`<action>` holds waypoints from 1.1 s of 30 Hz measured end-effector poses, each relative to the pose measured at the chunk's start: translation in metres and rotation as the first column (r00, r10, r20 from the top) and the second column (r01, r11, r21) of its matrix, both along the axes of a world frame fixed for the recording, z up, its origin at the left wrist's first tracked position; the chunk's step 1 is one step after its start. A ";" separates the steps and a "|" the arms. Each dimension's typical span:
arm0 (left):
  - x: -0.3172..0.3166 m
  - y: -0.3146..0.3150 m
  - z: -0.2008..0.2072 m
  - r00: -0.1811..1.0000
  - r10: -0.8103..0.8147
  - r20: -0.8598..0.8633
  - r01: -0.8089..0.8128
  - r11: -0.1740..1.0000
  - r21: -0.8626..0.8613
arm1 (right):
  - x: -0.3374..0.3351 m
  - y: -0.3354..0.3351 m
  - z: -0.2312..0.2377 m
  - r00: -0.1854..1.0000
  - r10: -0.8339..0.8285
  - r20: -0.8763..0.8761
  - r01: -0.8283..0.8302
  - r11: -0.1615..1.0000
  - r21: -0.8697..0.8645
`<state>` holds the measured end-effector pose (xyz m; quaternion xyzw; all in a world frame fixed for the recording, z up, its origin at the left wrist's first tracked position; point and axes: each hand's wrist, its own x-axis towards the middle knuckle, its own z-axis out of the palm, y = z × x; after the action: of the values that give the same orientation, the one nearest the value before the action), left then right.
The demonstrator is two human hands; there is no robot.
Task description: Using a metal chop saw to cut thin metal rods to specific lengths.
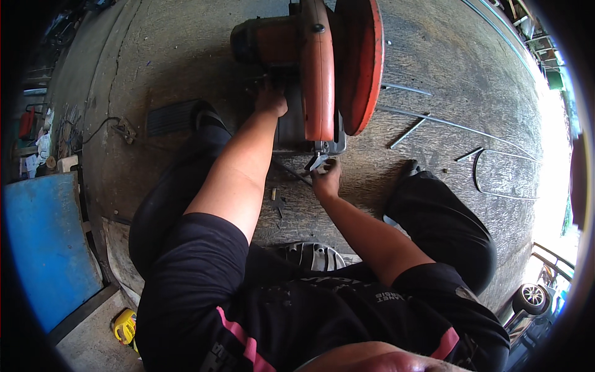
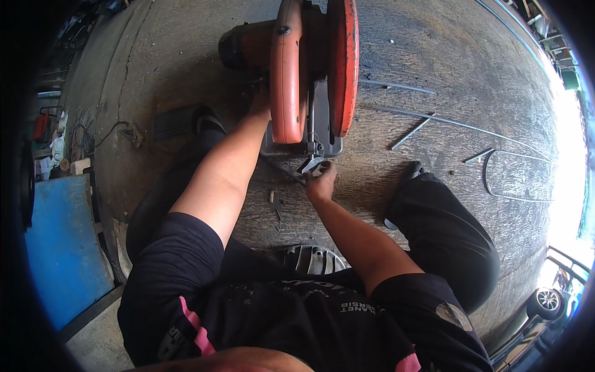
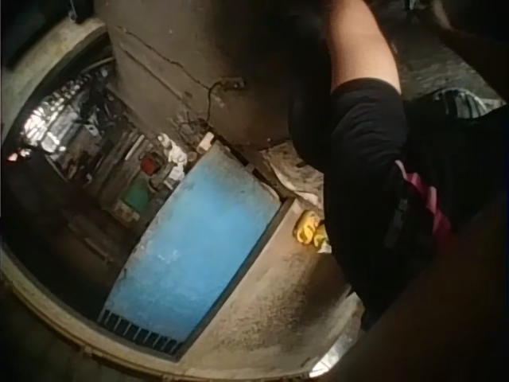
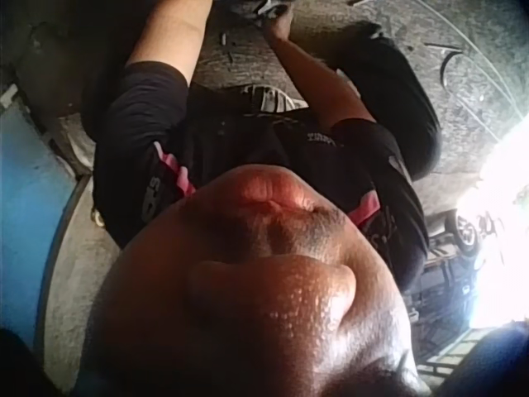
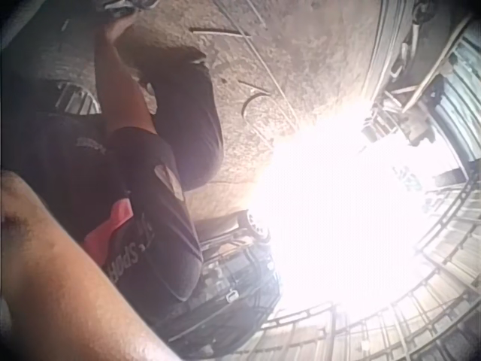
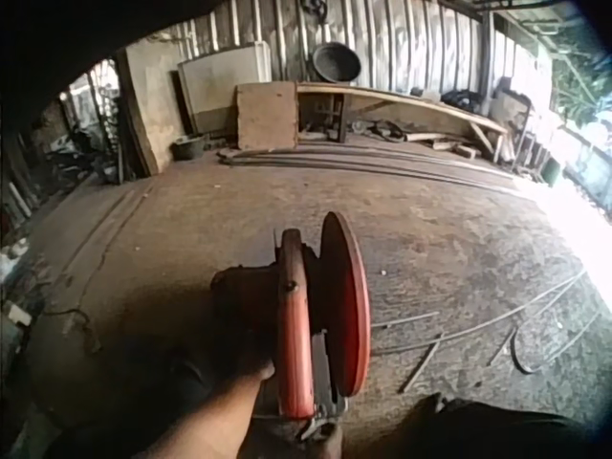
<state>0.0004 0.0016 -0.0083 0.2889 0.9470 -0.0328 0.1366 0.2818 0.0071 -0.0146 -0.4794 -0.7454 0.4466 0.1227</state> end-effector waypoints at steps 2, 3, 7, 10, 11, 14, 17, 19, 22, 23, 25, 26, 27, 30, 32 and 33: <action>0.007 0.014 0.001 0.999 -0.007 0.044 0.006 1.000 0.019 | 0.004 0.014 -0.016 0.998 0.061 0.035 -0.058 0.996 -0.069; 0.004 0.014 -0.004 0.999 -0.005 0.043 0.004 1.000 0.020 | 0.003 0.014 -0.016 0.997 0.067 -0.037 -0.076 0.947 -0.311; -0.019 -0.002 -0.031 0.996 -0.066 -0.063 0.070 0.996 0.054 | -0.011 -0.005 -0.004 0.999 0.031 -0.018 -0.034 0.961 -0.275; -0.022 -0.009 -0.036 0.994 -0.077 -0.081 0.083 0.993 0.080 | -0.015 -0.001 0.015 0.997 0.068 0.036 -0.060 0.982 -0.180; -0.023 -0.011 -0.034 0.993 -0.078 -0.089 0.087 0.992 0.097 | -0.017 -0.004 0.007 0.998 0.056 -0.007 -0.056 0.985 -0.165; 0.003 0.018 -0.012 1.000 -0.015 -0.006 0.015 0.999 0.034 | -0.002 0.015 -0.009 0.997 0.017 -0.076 -0.034 0.974 -0.225; 0.004 0.017 -0.001 1.000 -0.021 -0.003 0.022 0.999 0.039 | -0.003 0.016 -0.009 0.995 -0.007 -0.098 -0.027 0.940 -0.341; -0.011 -0.007 -0.006 0.998 -0.029 -0.060 0.032 0.998 0.055 | -0.014 0.008 0.013 0.998 -0.002 -0.069 -0.025 0.922 -0.387; 0.003 0.004 0.005 0.998 -0.041 -0.056 0.045 0.997 0.070 | -0.012 0.026 0.033 0.972 0.216 0.094 -0.183 0.944 -0.274; 0.011 0.013 0.014 0.999 -0.015 -0.031 0.016 0.999 0.047 | -0.010 0.033 0.029 0.967 0.216 0.133 -0.185 0.959 -0.213; 0.009 0.009 0.018 0.999 -0.020 -0.040 0.022 0.999 0.046 | -0.014 0.031 0.037 0.960 0.231 0.161 -0.206 0.966 -0.159; 0.008 0.007 0.018 0.999 -0.029 -0.046 0.031 0.998 0.045 | -0.014 0.032 0.040 0.963 0.230 0.138 -0.206 0.964 -0.171; 0.005 0.003 0.017 0.998 -0.026 -0.052 0.028 0.999 0.041 | -0.016 0.030 0.046 0.967 0.232 0.108 -0.210 0.960 -0.184; -0.005 -0.008 0.006 0.996 -0.021 -0.091 0.035 0.988 0.148 | -0.019 0.030 0.045 0.954 0.279 0.113 -0.250 0.943 -0.221; -0.010 -0.013 0.004 0.999 0.006 -0.052 0.004 0.980 0.199 | -0.020 0.029 0.045 0.945 0.303 0.120 -0.275 0.939 -0.207; -0.007 -0.008 0.006 0.999 -0.001 -0.047 0.011 0.979 0.202 | -0.018 0.032 0.041 0.937 0.317 0.149 -0.287 0.939 -0.190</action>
<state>-0.0063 -0.0063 -0.0024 0.3031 0.9475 0.0565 0.0840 0.2642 0.0391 0.0266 -0.4053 -0.7787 0.4759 -0.0545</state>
